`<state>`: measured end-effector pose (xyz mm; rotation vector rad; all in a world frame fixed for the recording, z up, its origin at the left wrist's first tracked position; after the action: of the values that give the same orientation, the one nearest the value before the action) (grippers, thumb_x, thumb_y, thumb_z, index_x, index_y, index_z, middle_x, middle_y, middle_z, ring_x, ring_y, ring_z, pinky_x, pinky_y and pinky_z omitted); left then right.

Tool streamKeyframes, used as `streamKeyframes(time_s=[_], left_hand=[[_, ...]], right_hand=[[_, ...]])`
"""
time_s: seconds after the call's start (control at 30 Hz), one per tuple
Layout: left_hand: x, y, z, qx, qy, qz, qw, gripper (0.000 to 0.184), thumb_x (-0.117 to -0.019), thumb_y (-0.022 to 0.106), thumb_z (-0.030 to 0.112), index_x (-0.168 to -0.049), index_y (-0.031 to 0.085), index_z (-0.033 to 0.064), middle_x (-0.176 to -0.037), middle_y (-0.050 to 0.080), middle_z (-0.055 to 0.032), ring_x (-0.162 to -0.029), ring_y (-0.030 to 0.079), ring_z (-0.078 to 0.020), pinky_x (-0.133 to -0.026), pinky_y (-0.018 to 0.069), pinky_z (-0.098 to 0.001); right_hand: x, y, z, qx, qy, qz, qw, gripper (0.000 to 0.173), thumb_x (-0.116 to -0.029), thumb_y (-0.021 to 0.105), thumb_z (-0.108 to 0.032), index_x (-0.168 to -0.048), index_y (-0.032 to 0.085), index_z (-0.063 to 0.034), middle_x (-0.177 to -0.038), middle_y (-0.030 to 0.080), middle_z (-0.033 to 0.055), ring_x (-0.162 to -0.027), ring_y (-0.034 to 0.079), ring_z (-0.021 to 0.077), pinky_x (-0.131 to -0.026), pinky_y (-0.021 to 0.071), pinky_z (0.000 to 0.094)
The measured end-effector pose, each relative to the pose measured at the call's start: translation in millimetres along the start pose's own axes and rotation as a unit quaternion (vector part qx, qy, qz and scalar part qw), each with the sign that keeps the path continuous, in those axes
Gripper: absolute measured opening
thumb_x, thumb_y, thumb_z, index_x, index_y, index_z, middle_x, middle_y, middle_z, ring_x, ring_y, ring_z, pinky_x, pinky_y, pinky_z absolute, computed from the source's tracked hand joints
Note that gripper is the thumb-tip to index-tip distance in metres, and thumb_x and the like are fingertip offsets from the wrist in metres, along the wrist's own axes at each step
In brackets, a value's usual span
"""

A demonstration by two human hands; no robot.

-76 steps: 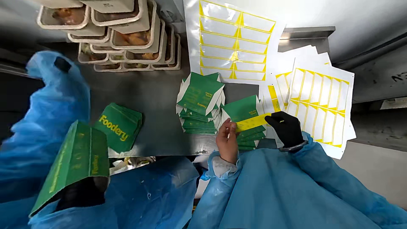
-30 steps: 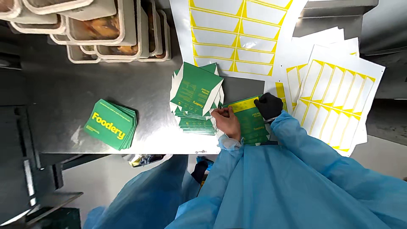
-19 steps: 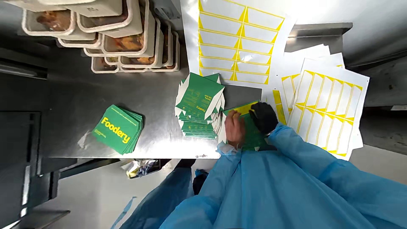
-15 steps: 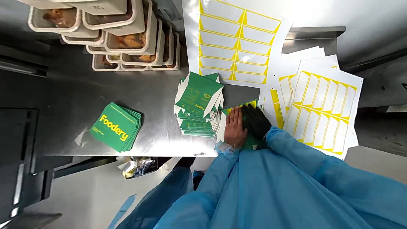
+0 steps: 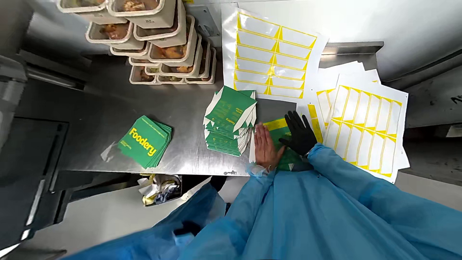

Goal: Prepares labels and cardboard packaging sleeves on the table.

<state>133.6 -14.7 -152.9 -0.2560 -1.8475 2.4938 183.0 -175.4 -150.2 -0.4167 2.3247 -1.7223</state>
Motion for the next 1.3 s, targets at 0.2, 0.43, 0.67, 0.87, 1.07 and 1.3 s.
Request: streamKeyframes(time_s=[0.2, 0.43, 0.67, 0.87, 1.07, 1.3], left_hand=[[4, 10, -6, -0.074, -0.104, -0.100, 0.987, 0.148, -0.0592, 0.051, 0.101, -0.162, 0.019, -0.0008, -0.170, 0.018, -0.0171, -0.157, 0.018, -0.0340, -0.125, 0.0168, -0.0568], [48, 1, 9, 0.018, 0.034, -0.216, 0.976, 0.139, -0.0642, 0.077, 0.080, -0.161, 0.022, -0.0021, -0.171, 0.009, -0.0187, -0.158, 0.007, -0.0352, -0.125, 0.0172, -0.0576], [72, 0, 30, -0.073, 0.134, -0.268, 0.951, 0.061, -0.0974, 0.062, 0.034, -0.143, 0.052, -0.0056, -0.155, 0.043, -0.0278, -0.145, 0.040, -0.0437, -0.116, 0.0353, -0.0583], [73, -99, 32, 0.042, 0.182, -0.075, 0.980, 0.042, -0.0931, 0.062, 0.001, -0.135, 0.061, -0.0037, -0.139, 0.062, -0.0201, -0.133, 0.058, -0.0322, -0.112, 0.0475, -0.0482], [87, -196, -91, -0.044, 0.043, 0.291, 0.955, 0.039, -0.0987, 0.046, 0.002, -0.133, 0.064, -0.0040, -0.135, 0.065, -0.0229, -0.130, 0.061, -0.0353, -0.110, 0.0494, -0.0490], [70, -164, -265, -0.183, -0.161, 0.220, 0.944, 0.045, -0.0988, 0.047, -0.003, -0.142, 0.060, 0.0053, -0.148, 0.056, -0.0193, -0.142, 0.046, -0.0425, -0.119, 0.0329, -0.0608]], right_hand=[[10, 12, 16, 0.029, 0.031, -0.063, 0.997, 0.124, -0.0761, 0.040, -0.097, -0.164, 0.026, -0.0091, -0.170, 0.026, 0.0091, -0.159, 0.018, 0.0289, -0.127, 0.0089, 0.0622], [56, -24, 30, -0.060, 0.006, 0.014, 0.998, 0.080, -0.0955, 0.052, -0.068, -0.153, 0.049, -0.0130, -0.164, 0.039, 0.0109, -0.153, 0.033, 0.0279, -0.126, 0.0252, 0.0525], [115, -39, 52, -0.134, 0.078, 0.100, 0.983, 0.047, -0.1010, 0.058, -0.042, -0.135, 0.067, -0.0109, -0.149, 0.057, 0.0112, -0.138, 0.054, 0.0276, -0.114, 0.0436, 0.0511], [138, -79, 62, -0.122, 0.099, 0.124, 0.980, 0.042, -0.1021, 0.058, -0.035, -0.135, 0.066, -0.0096, -0.148, 0.058, 0.0099, -0.135, 0.056, 0.0261, -0.112, 0.0460, 0.0509], [185, -97, 118, -0.077, 0.172, 0.152, 0.970, 0.044, -0.1041, 0.054, -0.034, -0.138, 0.064, -0.0064, -0.145, 0.060, 0.0148, -0.136, 0.055, 0.0340, -0.113, 0.0432, 0.0577], [242, -54, 183, -0.038, 0.233, 0.097, 0.967, 0.074, -0.0940, 0.055, -0.064, -0.145, 0.057, -0.0099, -0.153, 0.050, 0.0210, -0.145, 0.043, 0.0413, -0.118, 0.0329, 0.0611]])
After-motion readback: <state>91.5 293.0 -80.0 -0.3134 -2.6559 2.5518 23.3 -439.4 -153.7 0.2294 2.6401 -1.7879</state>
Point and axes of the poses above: each hand's wrist, its own x-axis away from the middle knuckle, its own y-axis out of the palm, z = x × y, the point moved 6 cm from there along -x, towards the middle knuckle
